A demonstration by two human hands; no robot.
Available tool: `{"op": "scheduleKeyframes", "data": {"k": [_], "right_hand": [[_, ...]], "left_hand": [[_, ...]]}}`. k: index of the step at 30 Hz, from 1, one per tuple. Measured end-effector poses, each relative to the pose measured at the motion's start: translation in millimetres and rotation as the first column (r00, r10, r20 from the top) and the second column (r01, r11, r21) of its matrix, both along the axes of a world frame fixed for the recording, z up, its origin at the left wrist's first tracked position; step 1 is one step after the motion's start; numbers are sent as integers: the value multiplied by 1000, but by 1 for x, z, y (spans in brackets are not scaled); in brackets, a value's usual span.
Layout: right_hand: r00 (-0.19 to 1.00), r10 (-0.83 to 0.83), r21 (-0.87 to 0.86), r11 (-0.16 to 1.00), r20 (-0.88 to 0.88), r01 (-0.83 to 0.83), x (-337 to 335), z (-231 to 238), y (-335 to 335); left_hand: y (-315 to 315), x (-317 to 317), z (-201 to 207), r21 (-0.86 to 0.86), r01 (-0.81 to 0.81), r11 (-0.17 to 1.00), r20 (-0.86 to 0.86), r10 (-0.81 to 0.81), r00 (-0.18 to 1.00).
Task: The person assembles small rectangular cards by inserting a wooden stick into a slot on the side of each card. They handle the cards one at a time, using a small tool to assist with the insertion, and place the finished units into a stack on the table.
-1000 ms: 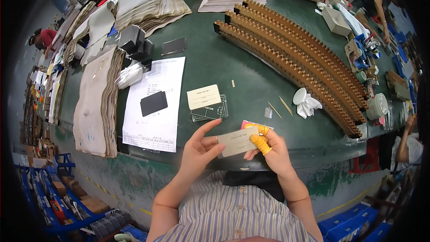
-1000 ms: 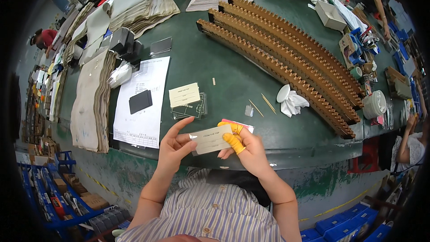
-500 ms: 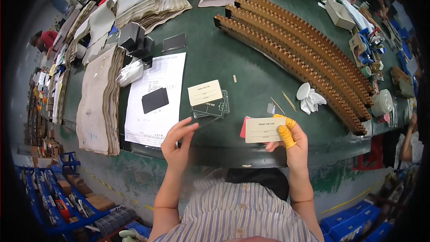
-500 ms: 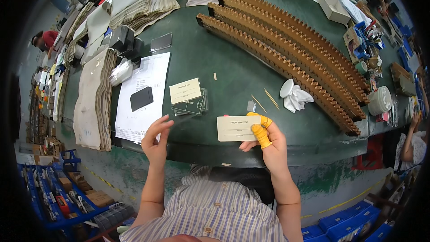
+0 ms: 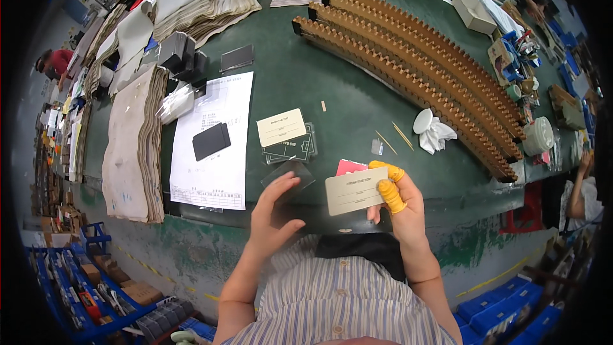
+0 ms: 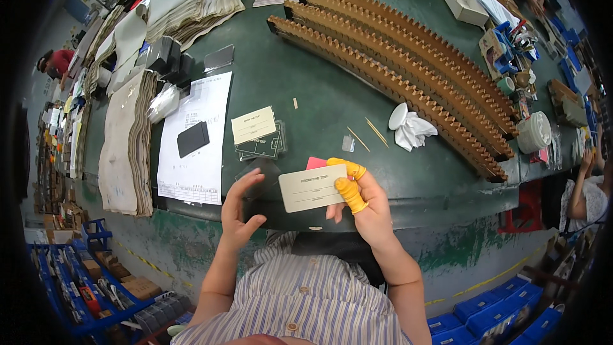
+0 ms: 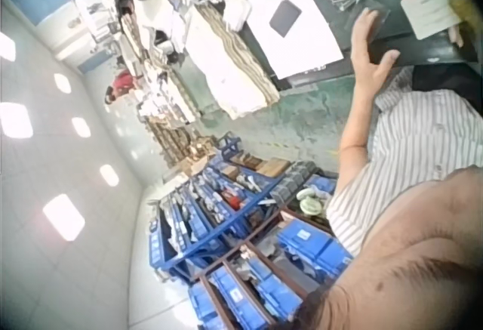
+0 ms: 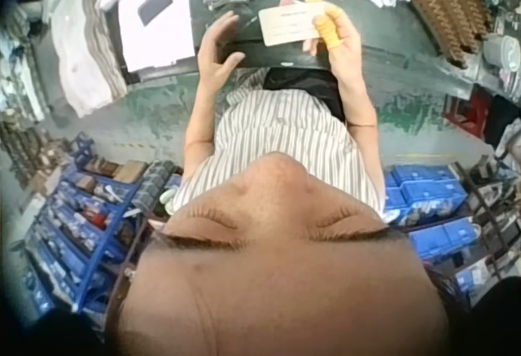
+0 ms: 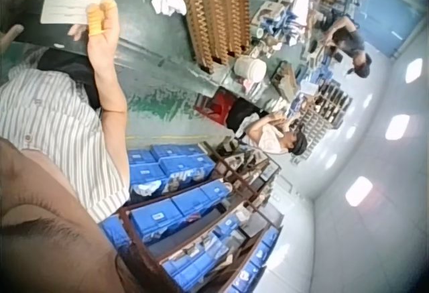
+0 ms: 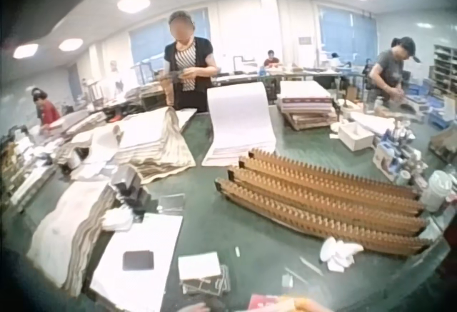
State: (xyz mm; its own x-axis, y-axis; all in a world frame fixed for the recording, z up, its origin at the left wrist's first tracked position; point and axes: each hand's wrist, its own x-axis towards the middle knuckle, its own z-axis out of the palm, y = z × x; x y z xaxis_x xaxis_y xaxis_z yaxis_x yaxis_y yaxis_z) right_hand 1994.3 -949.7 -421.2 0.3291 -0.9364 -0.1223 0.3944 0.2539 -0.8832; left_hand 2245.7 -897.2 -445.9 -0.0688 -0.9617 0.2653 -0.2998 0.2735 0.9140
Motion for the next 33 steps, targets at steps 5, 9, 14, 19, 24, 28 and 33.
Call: {"op": "scheduleKeyframes", "data": {"k": [5, 9, 14, 19, 24, 28, 33], "right_hand": [[990, 136, 11, 991, -20, -136, 7, 2, 7], [971, 233, 84, 970, -57, -227, 7, 13, 15], [893, 199, -115, 957, -404, -265, -8, 15, 10], [540, -469, -626, 765, -699, -147, -25, 9, -34], [120, -673, -649, 627, -730, -430, -31, -8, -64], [22, -695, -611, 615, -718, -499, -24, -15, -70], [-25, -702, -572, 600, -711, -559, -26, -18, -73]], "left_hand": [[-26, -42, 0, 54, 555, 830, -853, -251, 458], [-22, -55, -5, -10, 813, 583, -955, -248, 166], [-20, -57, -18, -54, 782, 621, -909, -355, 219], [-9, -48, -17, 74, 579, 812, -848, -254, 465], [-10, -51, -11, 136, 548, 825, -857, -180, 483], [-1, -57, 15, 418, 460, 784, -740, 1, 672], [7, -57, 21, 507, 447, 737, -687, 33, 726]]}}
